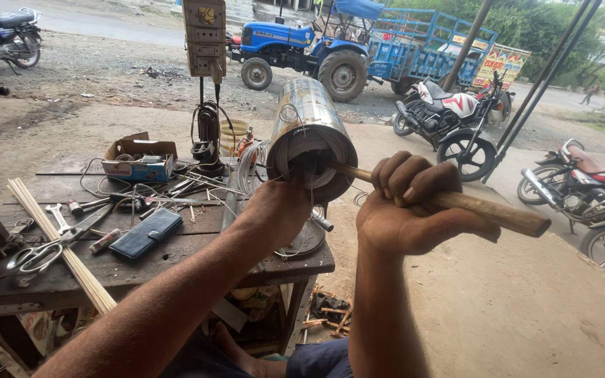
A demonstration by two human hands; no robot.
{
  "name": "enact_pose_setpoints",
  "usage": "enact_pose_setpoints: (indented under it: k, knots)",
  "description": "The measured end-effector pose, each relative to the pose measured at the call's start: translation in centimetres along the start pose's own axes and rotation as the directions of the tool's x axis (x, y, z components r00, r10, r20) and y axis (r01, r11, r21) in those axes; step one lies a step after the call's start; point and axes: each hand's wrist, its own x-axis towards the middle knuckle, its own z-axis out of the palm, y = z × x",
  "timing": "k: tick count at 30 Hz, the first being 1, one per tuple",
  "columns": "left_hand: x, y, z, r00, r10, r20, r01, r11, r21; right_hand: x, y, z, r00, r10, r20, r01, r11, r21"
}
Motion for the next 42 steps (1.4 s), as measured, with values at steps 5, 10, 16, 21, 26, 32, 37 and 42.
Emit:
enact_pose_setpoints:
  k: [5, 10, 16, 21, 26, 32, 37, 42]
  knots:
    - [-0.2, -0.3, -0.6, 0.987, -0.005, 0.162, 0.023, 0.994, -0.111, -1.3, -0.4, 0.4, 0.994, -0.099, -0.041, 0.099, 0.995, 0.011]
    - [-0.5, -0.4, -1.2, 0.989, -0.029, 0.143, 0.067, 0.962, -0.265, -2.6, -2.0, 0.3, 0.994, -0.088, -0.071, 0.088, 0.996, -0.015]
    - [0.4, -0.4, -1.9, 0.966, -0.075, 0.249, 0.130, 0.968, -0.213, -1.2, -2.3, -0.4, 0.989, -0.033, -0.146, 0.048, 0.994, 0.096]
    - [0.8, 0.6, -2.1, 0.992, -0.053, 0.118, 0.064, 0.994, -0.093, -1.3, -2.5, -0.1, 0.992, -0.064, -0.112, 0.071, 0.996, 0.060]
    - [1.2, 0.6, -3.4, 0.948, -0.042, 0.315, 0.068, 0.995, -0.073, -1.9, -1.8, 0.9, 0.996, -0.092, -0.021, 0.093, 0.995, 0.041]
    - [0.6, 0.8, -4.2, 0.953, -0.033, 0.300, 0.064, 0.993, -0.094, -1.6, -0.6, 0.7, 0.994, -0.082, -0.075, 0.081, 0.997, -0.013]
    - [0.7, 0.6, -3.1, 0.970, -0.026, 0.241, 0.056, 0.992, -0.116, -2.0, -0.2, -0.2, 0.996, -0.060, -0.064, 0.057, 0.997, -0.054]
    - [0.9, 0.4, -1.9, 0.970, -0.023, 0.241, 0.055, 0.990, -0.127, -1.6, 3.3, 0.0, 0.996, -0.036, -0.078, 0.032, 0.998, -0.058]
